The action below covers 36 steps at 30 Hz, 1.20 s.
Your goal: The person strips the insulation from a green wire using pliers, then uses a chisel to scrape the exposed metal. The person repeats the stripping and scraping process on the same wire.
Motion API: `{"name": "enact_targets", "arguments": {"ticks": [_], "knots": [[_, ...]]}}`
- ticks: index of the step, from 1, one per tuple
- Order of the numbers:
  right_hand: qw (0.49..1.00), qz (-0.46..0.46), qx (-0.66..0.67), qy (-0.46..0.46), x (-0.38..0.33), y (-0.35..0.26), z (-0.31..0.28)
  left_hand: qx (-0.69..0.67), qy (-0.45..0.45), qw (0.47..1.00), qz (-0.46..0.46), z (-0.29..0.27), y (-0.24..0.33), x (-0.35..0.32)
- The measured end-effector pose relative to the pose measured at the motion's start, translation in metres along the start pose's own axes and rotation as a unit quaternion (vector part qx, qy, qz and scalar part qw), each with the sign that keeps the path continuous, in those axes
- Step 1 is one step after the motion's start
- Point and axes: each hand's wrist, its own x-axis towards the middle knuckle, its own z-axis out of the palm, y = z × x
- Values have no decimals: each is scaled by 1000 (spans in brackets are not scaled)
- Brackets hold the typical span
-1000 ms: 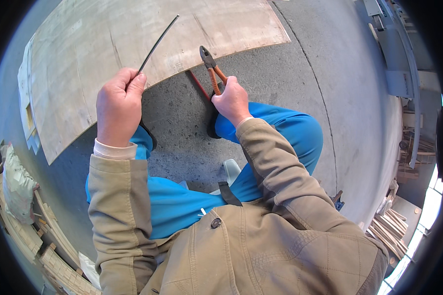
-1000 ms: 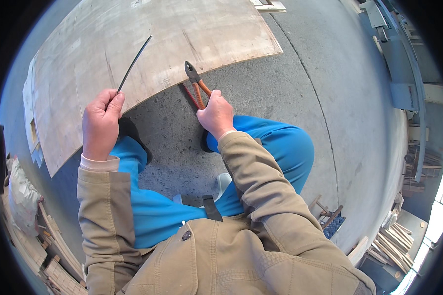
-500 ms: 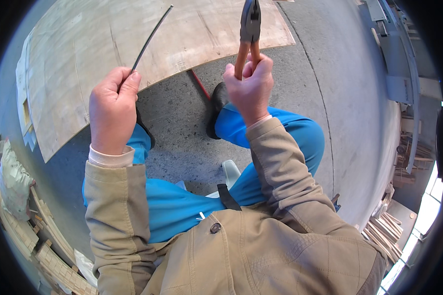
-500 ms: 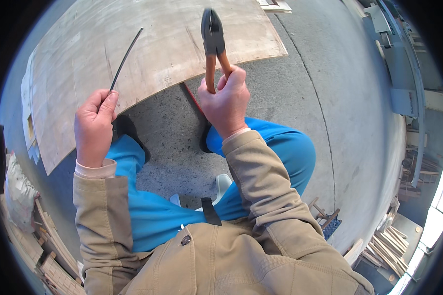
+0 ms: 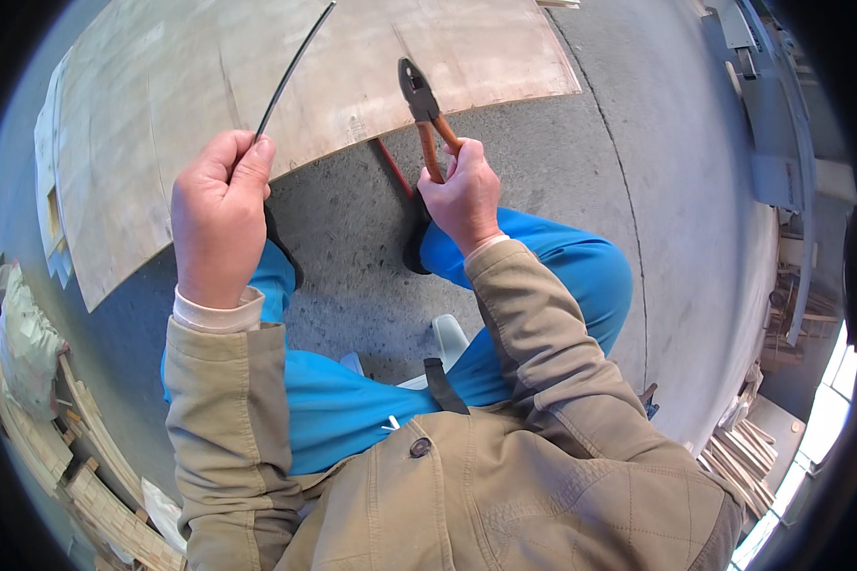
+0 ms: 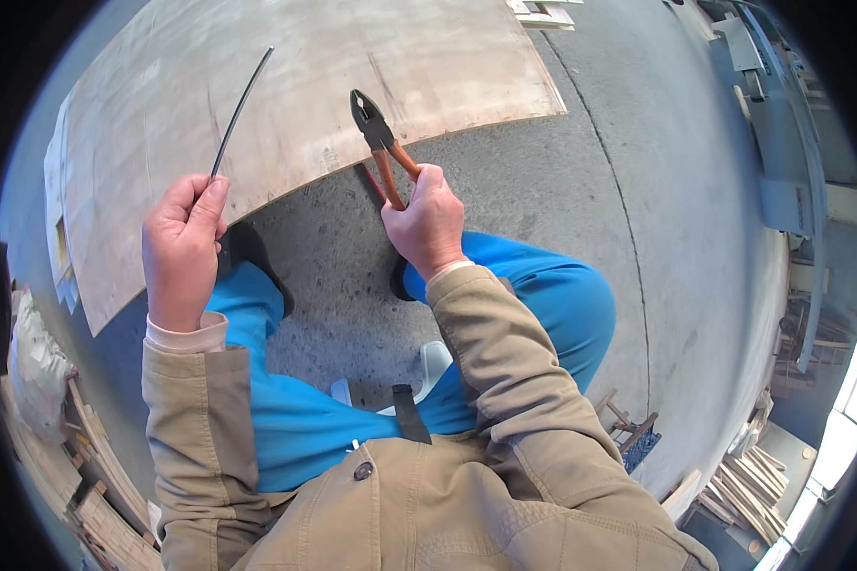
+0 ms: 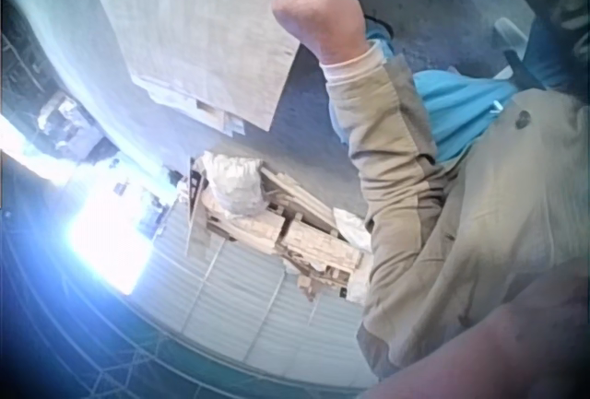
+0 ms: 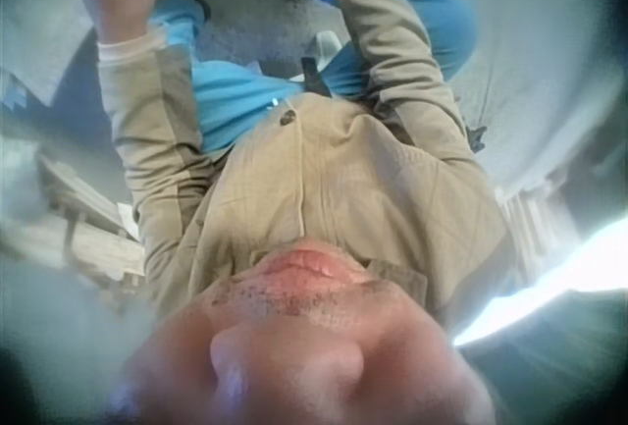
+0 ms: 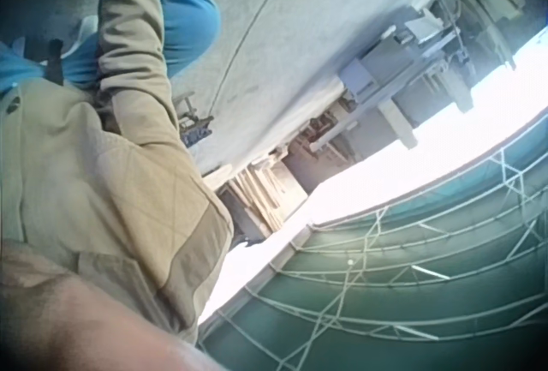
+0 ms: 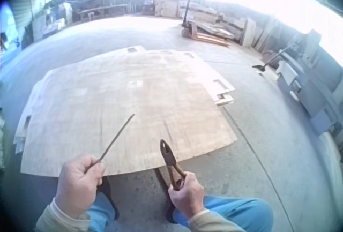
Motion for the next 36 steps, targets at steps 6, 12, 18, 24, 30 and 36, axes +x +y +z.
{"name": "enact_targets", "arguments": {"ticks": [6,12,18,24,30,36], "knots": [[991,-48,92,83,7,-8,-24,6,-13,1000,-5,-1,0,-2],[997,63,-19,-39,-2,6,6,-1,3,1000,-14,-1,2,-1],[998,-43,33,37,16,24,10,25,-9,1000,3,1,1,0],[995,60,72,14,1,16,2,-2,-4,1000,-7,3,3,0],[991,53,103,66,-6,37,11,6,-19,1000,-2,0,0,-1],[987,104,-61,-102,-4,32,33,8,-12,1000,-18,0,0,-2]]}}
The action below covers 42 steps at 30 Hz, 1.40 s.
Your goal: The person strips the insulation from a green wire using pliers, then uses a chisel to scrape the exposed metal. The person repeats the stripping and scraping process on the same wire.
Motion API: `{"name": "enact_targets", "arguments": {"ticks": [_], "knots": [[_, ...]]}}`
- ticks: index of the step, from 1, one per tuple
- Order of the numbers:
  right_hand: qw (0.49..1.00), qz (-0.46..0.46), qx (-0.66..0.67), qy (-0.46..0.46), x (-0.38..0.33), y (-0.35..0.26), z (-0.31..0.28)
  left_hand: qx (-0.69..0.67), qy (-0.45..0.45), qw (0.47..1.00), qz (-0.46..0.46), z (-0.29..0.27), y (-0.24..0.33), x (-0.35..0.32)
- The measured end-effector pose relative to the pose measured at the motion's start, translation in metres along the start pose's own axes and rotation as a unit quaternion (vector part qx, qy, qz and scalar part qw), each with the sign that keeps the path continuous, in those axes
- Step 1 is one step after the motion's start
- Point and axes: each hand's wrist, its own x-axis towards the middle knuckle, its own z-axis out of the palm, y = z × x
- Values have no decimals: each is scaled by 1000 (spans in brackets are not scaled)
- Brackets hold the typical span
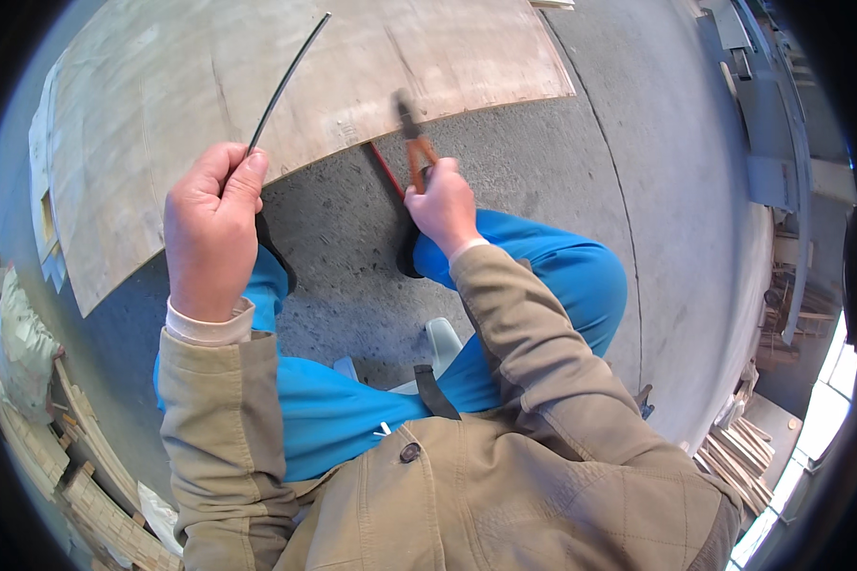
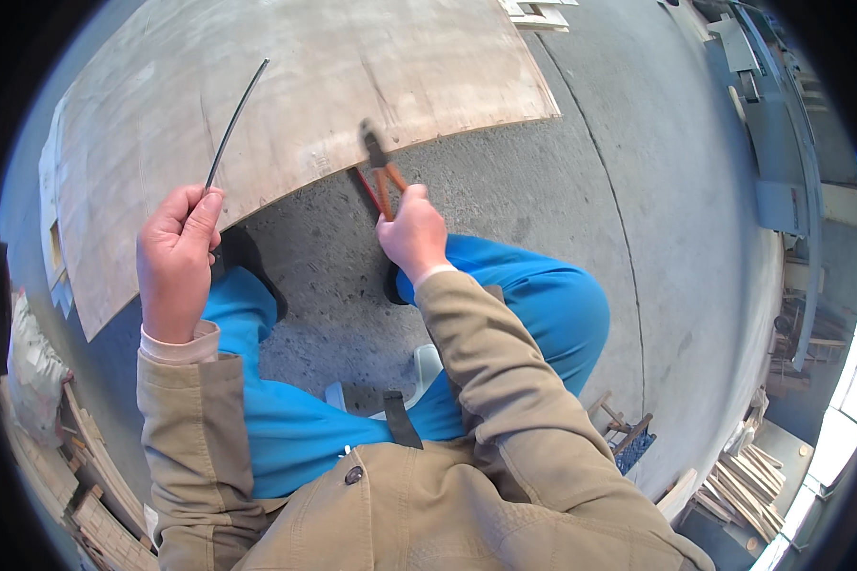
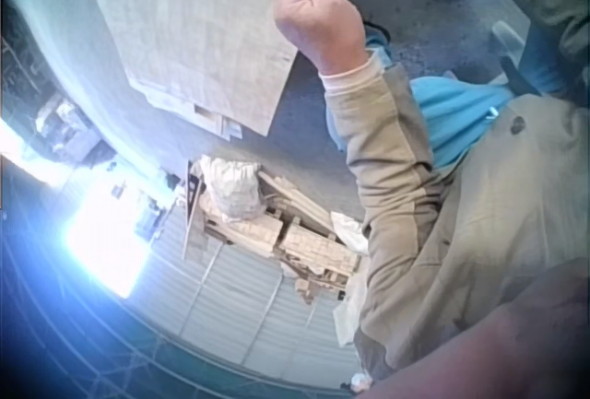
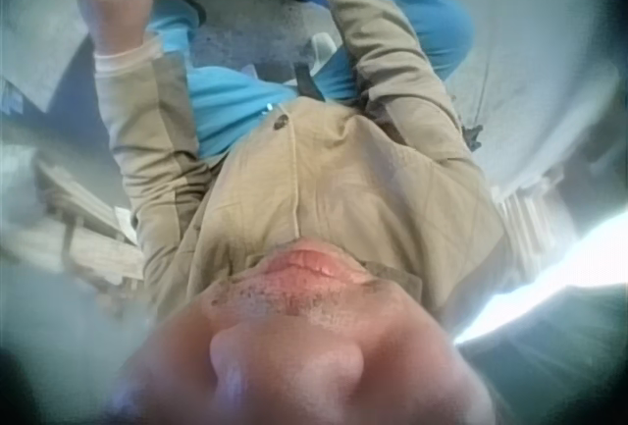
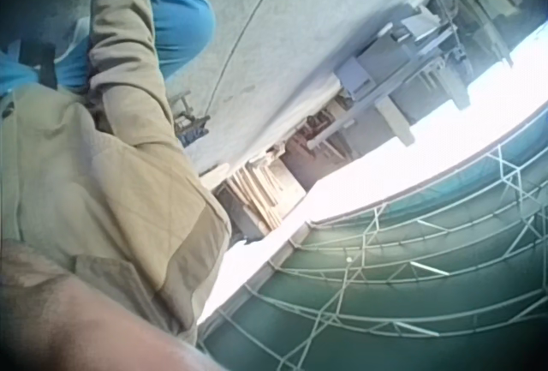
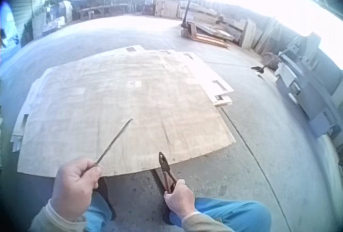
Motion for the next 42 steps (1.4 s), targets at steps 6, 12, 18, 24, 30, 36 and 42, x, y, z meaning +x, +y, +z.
{"name": "enact_targets", "arguments": {"ticks": [6,12,18,24,30,36,42], "knots": [[994,-110,1,-13,3,-14,-9,2,-10,1000,12,3,-2,3],[985,-6,160,61,-4,-11,-57,11,-13,1000,24,10,-7,10],[879,-42,444,170,-36,13,-151,-2,-57,998,3,42,-20,10],[806,-97,544,212,-97,29,-230,-330,-165,908,-199,95,-55,-28],[819,-97,532,189,-120,41,-254,-229,-216,909,-274,142,-91,-84],[815,-79,561,123,-108,60,-232,-243,-186,882,-359,168,-128,-88],[778,31,624,69,-86,71,-210,-248,-166,874,-384,189,-140,-71]]}}
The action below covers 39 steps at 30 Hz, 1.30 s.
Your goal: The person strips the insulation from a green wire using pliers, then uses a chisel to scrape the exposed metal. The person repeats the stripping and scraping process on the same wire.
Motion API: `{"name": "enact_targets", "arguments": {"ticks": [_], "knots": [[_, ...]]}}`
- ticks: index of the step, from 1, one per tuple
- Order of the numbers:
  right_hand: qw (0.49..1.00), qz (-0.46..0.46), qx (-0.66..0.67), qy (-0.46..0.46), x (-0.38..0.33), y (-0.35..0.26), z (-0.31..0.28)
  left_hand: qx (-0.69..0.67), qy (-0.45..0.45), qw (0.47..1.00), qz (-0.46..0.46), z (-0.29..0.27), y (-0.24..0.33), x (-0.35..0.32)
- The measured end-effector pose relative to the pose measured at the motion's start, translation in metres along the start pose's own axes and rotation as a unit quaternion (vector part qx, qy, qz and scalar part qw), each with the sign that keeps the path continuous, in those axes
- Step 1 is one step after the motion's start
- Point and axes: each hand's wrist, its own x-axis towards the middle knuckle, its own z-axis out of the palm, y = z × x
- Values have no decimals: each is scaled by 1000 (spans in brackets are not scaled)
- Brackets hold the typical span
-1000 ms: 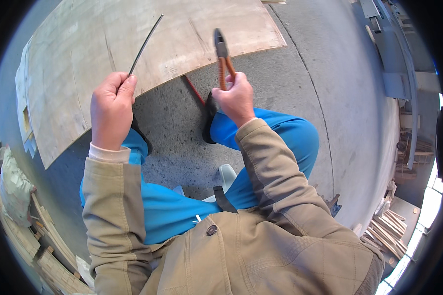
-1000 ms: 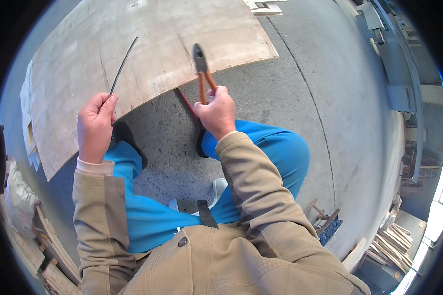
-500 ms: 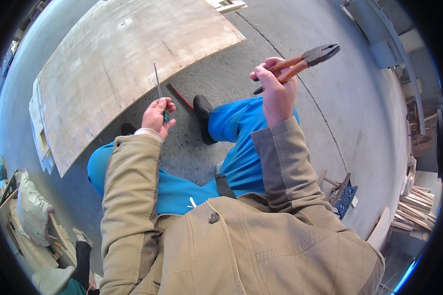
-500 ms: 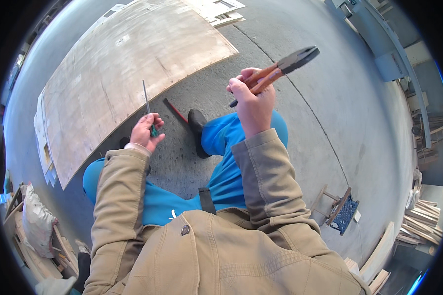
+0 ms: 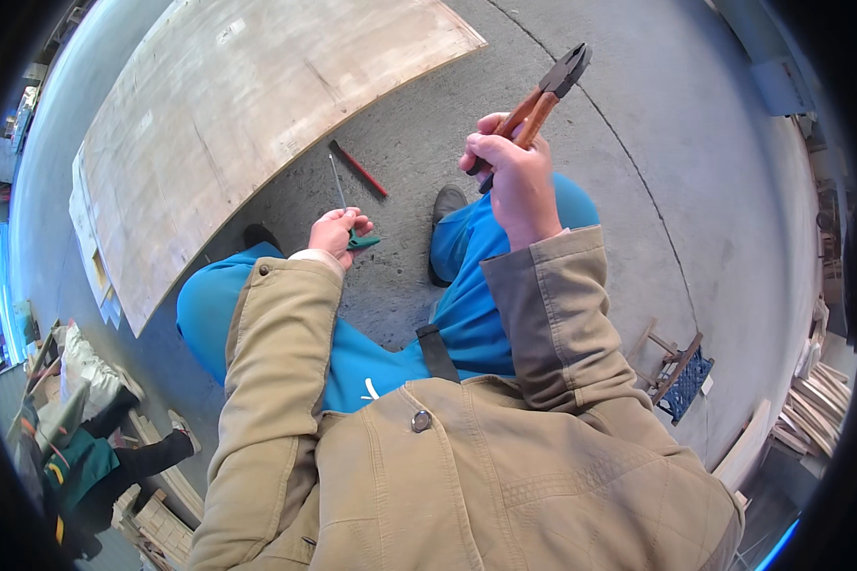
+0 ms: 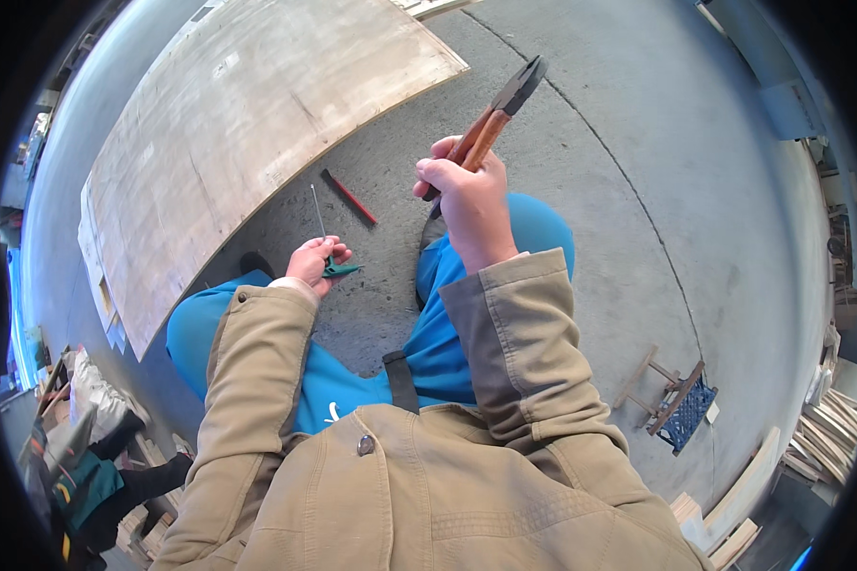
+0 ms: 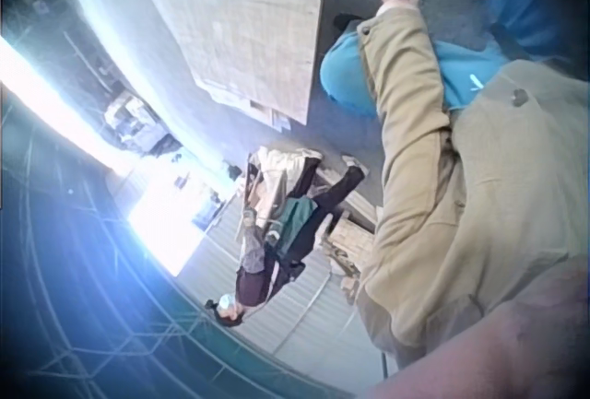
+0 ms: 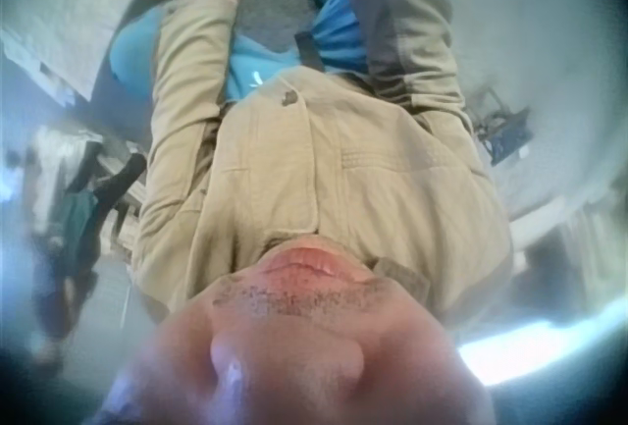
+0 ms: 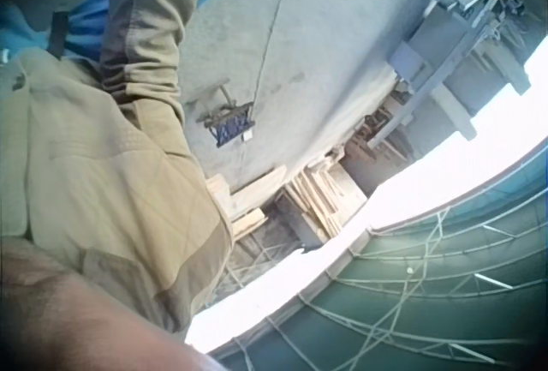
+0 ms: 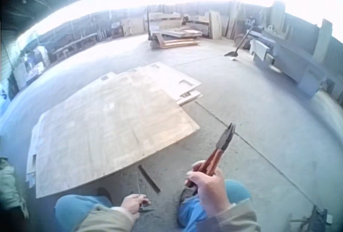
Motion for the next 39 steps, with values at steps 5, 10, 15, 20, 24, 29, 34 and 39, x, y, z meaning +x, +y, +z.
{"name": "enact_targets", "arguments": {"ticks": [5,10,15,20,24,29,34,39], "knots": [[999,47,10,7,8,-6,-3,-36,-5,999,3,19,7,22],[996,87,-7,4,12,-6,-6,-51,-13,998,29,34,10,34],[994,107,-14,5,15,-3,-9,-48,-11,999,22,42,8,39],[993,115,-25,-7,15,-4,-9,-44,-2,998,40,42,9,44],[992,124,-32,-14,15,-5,-8,-43,0,998,49,42,9,49],[990,135,-45,-18,16,-5,-7,-37,-4,997,63,44,10,52],[987,140,-72,-27,17,-3,-6,-52,-9,997,55,50,12,48],[984,147,-90,-43,20,-1,-3,-103,-25,993,43,61,17,37]]}}
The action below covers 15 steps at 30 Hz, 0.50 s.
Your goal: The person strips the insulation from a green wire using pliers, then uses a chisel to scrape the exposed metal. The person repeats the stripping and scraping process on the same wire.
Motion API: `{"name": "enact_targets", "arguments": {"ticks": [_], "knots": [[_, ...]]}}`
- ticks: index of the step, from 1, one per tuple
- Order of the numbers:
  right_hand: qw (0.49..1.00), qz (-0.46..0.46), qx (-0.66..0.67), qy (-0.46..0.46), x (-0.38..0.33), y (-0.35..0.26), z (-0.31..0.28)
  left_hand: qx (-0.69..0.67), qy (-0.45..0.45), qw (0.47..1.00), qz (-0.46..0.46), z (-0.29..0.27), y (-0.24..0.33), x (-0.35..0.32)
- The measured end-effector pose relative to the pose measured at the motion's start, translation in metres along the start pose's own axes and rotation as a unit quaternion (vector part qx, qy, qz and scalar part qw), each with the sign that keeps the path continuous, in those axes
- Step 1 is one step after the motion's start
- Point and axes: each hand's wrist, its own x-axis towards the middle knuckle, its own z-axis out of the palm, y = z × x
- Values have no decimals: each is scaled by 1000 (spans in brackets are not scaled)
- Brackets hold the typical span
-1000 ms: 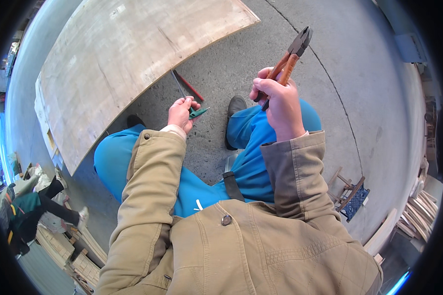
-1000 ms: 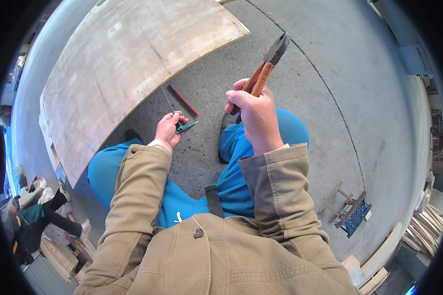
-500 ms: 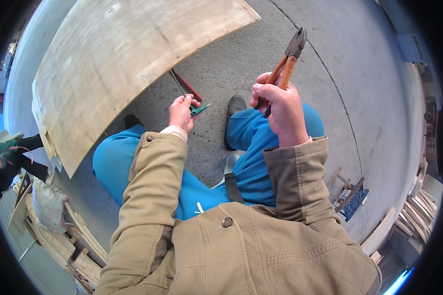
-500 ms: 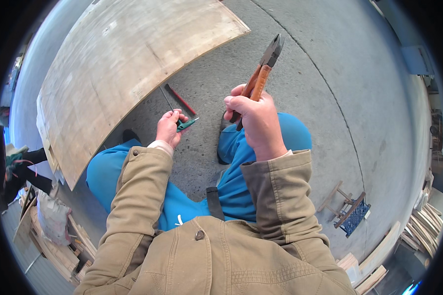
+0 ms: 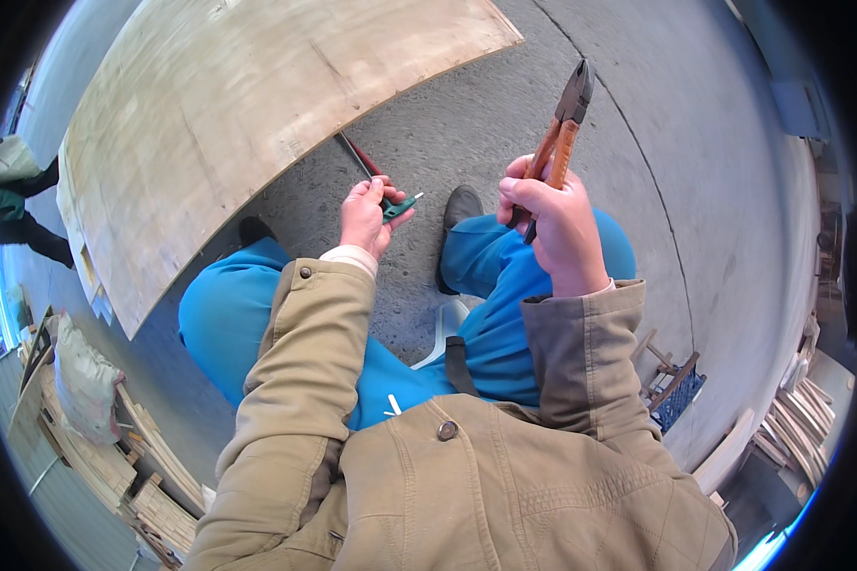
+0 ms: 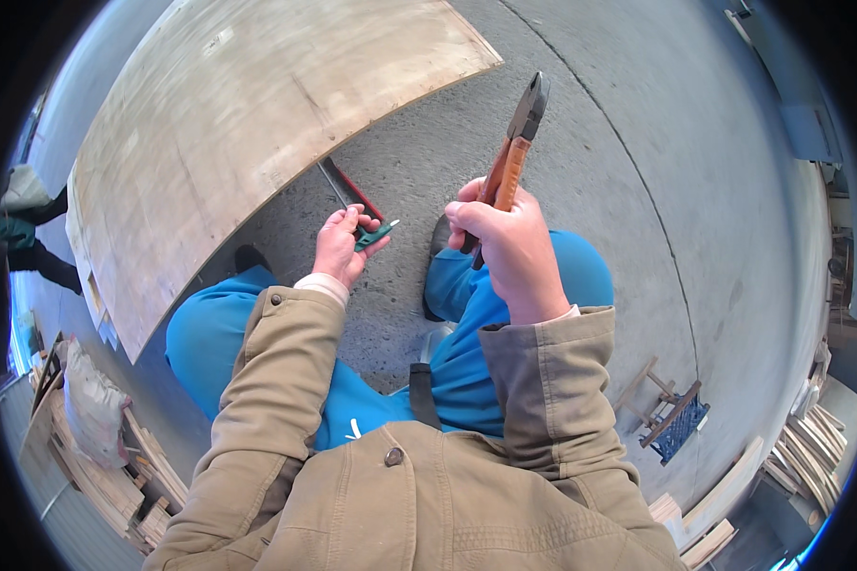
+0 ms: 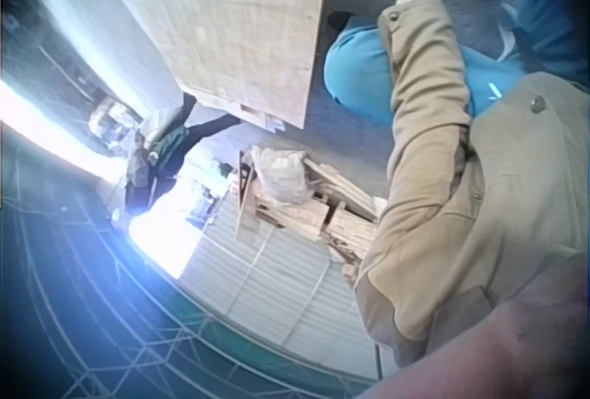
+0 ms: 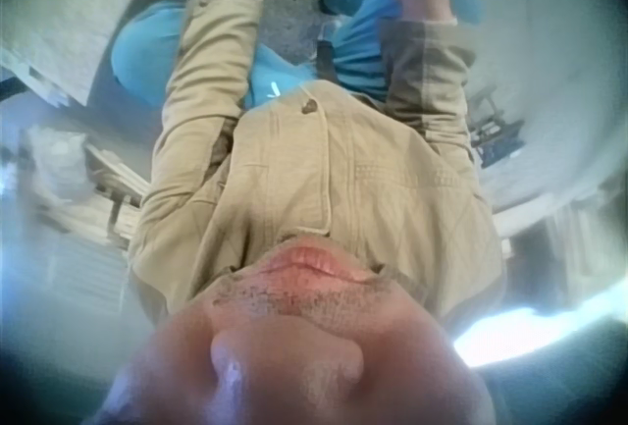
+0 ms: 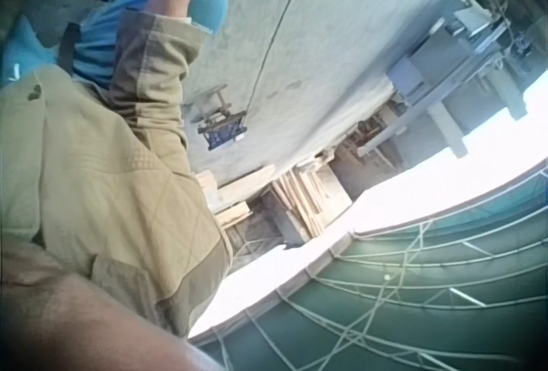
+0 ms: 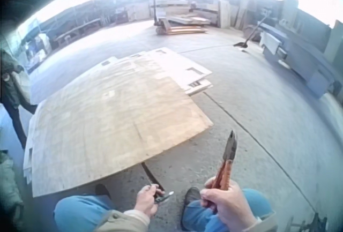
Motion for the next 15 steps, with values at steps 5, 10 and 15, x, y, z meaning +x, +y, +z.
{"name": "enact_targets", "arguments": {"ticks": [5,10,15], "knots": [[1000,16,-10,7,-1,-2,4,-57,9,998,17,17,8,-5],[999,22,-30,5,1,0,4,-93,31,995,25,25,19,-1],[989,-12,-141,31,10,9,7,-81,31,996,11,18,18,6]]}}
